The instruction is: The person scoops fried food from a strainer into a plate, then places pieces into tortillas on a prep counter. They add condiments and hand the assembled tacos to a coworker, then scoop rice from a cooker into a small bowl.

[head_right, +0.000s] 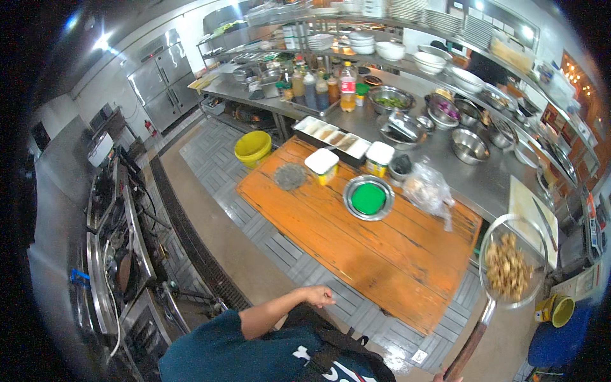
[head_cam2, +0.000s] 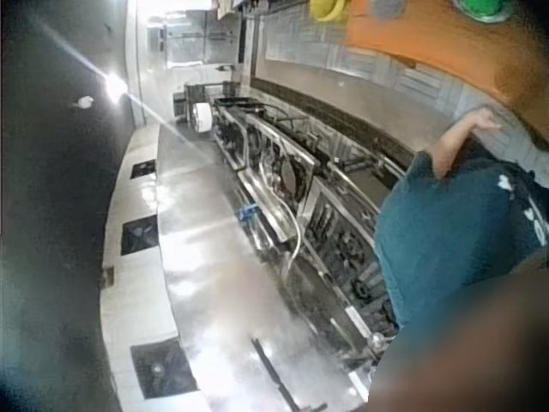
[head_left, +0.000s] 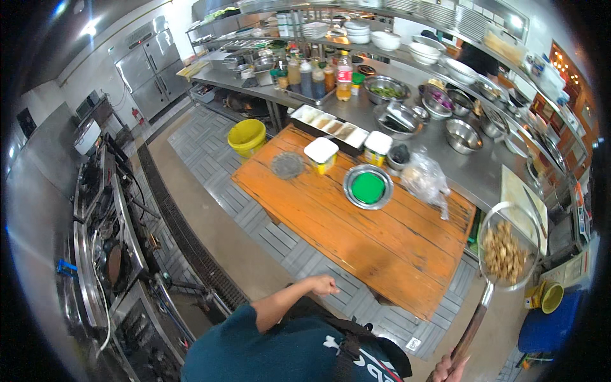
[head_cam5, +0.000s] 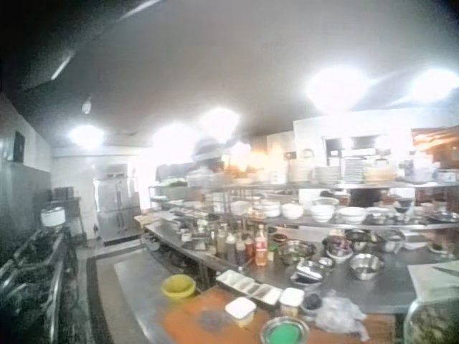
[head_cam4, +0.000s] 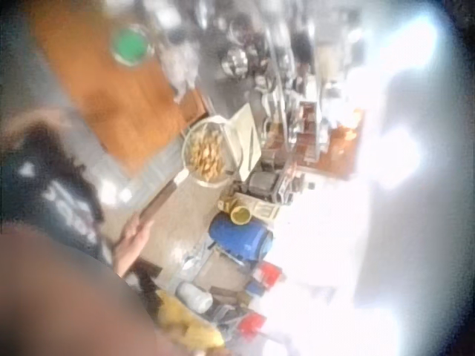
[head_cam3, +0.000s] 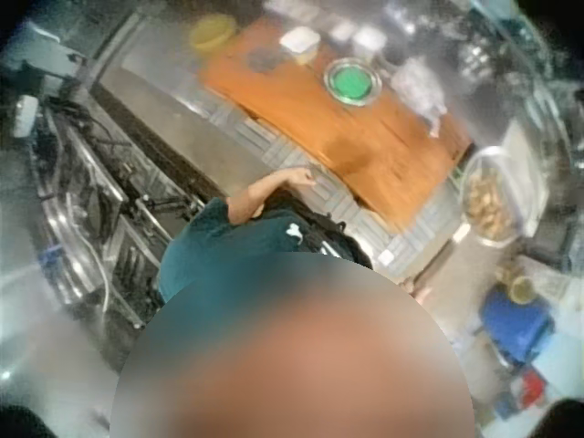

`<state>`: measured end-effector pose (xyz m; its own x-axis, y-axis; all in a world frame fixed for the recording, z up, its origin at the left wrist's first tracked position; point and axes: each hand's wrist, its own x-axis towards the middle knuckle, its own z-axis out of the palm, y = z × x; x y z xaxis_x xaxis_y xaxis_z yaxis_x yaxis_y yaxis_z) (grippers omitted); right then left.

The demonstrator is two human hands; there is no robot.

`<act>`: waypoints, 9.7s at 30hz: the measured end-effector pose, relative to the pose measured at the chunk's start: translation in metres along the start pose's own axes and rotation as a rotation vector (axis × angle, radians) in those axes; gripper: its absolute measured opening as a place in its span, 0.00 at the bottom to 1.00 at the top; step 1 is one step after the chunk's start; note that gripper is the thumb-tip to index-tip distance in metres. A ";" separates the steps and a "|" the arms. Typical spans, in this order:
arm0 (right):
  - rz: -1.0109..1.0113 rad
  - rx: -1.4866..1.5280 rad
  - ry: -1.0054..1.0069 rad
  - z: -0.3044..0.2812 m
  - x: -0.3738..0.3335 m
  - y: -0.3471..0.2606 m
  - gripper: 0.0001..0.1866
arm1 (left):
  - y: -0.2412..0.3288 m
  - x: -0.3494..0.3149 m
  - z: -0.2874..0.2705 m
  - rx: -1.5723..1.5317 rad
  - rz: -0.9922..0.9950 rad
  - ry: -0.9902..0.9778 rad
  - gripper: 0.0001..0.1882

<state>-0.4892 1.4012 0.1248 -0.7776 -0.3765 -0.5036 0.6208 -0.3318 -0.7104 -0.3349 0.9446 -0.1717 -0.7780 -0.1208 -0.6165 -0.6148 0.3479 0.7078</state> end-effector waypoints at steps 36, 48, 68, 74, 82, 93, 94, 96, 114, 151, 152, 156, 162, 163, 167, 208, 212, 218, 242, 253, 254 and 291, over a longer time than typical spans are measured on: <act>0.792 -0.105 -0.539 0.792 0.244 0.486 0.32 | 0.066 -0.042 -1.319 0.384 0.656 1.042 0.22; 0.574 0.316 -0.164 1.003 0.128 0.666 0.39 | 0.103 0.077 -1.491 0.174 0.715 0.840 0.25; 0.187 0.384 0.569 1.417 0.271 0.777 0.37 | 0.314 0.305 -1.686 -0.186 0.784 0.475 0.24; 0.112 0.493 0.687 1.475 0.288 0.802 0.36 | 0.354 0.324 -1.711 0.041 0.547 0.366 0.03; 0.027 0.558 0.789 1.517 0.288 0.849 0.34 | 0.359 0.305 -1.714 0.026 0.457 0.310 0.03; -0.055 0.596 0.906 1.541 0.299 0.905 0.32 | 0.373 0.315 -1.728 -0.015 0.557 0.314 0.03; -0.063 0.599 0.917 1.541 0.298 0.911 0.32 | 0.374 0.320 -1.733 -0.093 0.623 0.260 0.04; -0.081 0.599 0.941 1.539 0.299 0.925 0.32 | 0.376 0.329 -1.752 -0.210 0.712 0.103 0.08; -0.394 0.837 0.826 1.558 0.275 0.856 0.23 | 0.392 0.353 -1.756 -0.300 0.960 -0.346 0.15; -0.301 0.129 0.860 1.044 0.058 0.810 0.14 | -0.240 -0.008 -0.701 -0.584 0.114 -0.956 0.30; -0.283 0.131 0.868 1.022 0.058 0.799 0.14 | -0.233 -0.004 -0.683 -0.600 0.112 -0.935 0.31; -0.282 0.162 0.831 0.931 0.052 0.749 0.14 | -0.184 0.014 -0.595 -0.668 0.053 -0.903 0.35; -0.234 0.137 0.838 0.796 0.038 0.674 0.15 | -0.114 0.034 -0.472 -0.750 0.000 -0.873 0.33; -0.296 0.128 0.810 0.774 0.034 0.664 0.15 | -0.105 0.035 -0.450 -0.881 0.008 -0.928 0.30; -0.297 0.088 0.760 0.674 0.029 0.619 0.16 | -0.062 0.050 -0.362 -0.995 0.065 -0.802 0.33; 0.010 -0.433 0.486 0.209 0.138 0.338 0.18 | 0.157 0.230 -0.142 -0.124 0.140 0.144 0.38; 0.043 -0.561 0.514 0.205 0.136 0.336 0.17 | 0.160 0.219 -0.129 0.113 0.308 0.303 0.49; 0.006 -0.653 0.527 0.204 0.133 0.335 0.16 | 0.148 0.221 -0.112 0.081 0.534 0.280 0.55; -0.110 -0.921 0.672 0.207 0.138 0.358 0.18 | 0.137 0.248 -0.082 -0.236 0.517 0.109 0.62; -0.140 -1.113 0.757 0.200 0.126 0.347 0.20 | 0.140 0.224 -0.106 0.123 0.495 0.355 0.38; -0.133 -1.136 0.779 0.200 0.124 0.345 0.21 | 0.139 0.222 -0.111 0.135 0.526 0.375 0.35; -0.119 0.230 0.301 -0.210 0.030 0.004 0.24 | 0.158 0.226 0.030 -1.094 0.049 0.211 0.21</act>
<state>-0.5312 1.5697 0.0033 -0.8187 -0.0649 -0.5705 0.5045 -0.5557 -0.6608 -0.6039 1.0003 -0.2100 -0.7472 -0.3209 -0.5819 -0.2844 -0.6370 0.7165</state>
